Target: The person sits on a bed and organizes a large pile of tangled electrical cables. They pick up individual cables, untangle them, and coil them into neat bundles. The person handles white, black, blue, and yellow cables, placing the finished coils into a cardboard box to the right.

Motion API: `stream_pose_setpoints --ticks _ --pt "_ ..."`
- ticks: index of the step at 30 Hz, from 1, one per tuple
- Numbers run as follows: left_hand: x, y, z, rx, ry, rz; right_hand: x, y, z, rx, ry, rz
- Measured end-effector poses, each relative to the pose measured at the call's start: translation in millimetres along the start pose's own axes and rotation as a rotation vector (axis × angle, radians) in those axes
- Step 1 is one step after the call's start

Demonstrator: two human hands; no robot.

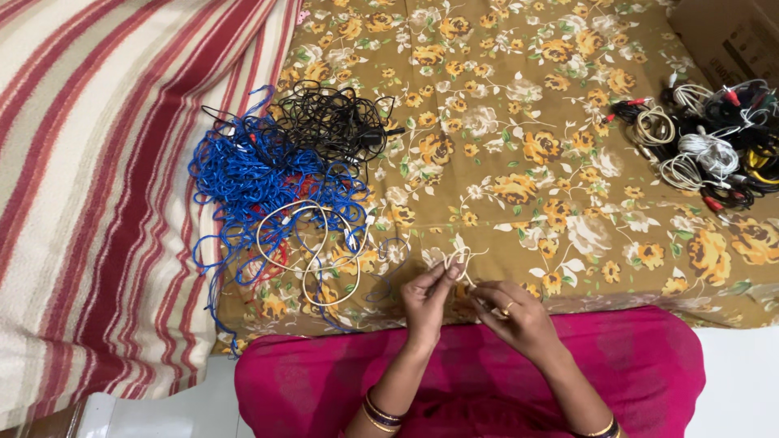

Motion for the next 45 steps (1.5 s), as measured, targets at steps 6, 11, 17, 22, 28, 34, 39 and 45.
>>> stream_pose_setpoints --ticks 6,11,17,22,28,34,39,45 --pt "-7 -7 -1 0.142 0.001 -0.139 -1 -1 -2 -0.12 0.144 0.026" --pt "-9 2 -25 0.252 0.083 -0.263 5 13 20 0.089 -0.056 0.098" --pt "-11 3 -28 0.032 0.197 -0.197 6 20 22 0.132 -0.116 0.097" --pt "-1 14 -9 -0.115 0.176 0.047 9 29 11 0.016 -0.095 0.227" --pt "-12 0 -10 -0.07 0.345 0.1 -1 19 -9 -0.025 0.043 0.419" --pt "-10 -1 -12 -0.349 0.329 0.046 -3 11 -8 -0.036 0.055 0.355" --pt "-11 -4 -12 -0.256 0.194 0.017 -6 9 -9 -0.015 0.11 0.219" --pt "-18 -7 -23 0.142 0.033 -0.207 -7 7 -5 -0.011 0.083 0.182"
Point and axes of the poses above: each hand's wrist, its own x-axis towards the middle knuckle, its own y-axis out of the back of the hand, z = x × y, the point moved 3 cm from there along x, towards the middle knuckle, and after that the axes turned 7 degrees about -z, right-handed, at the moved point
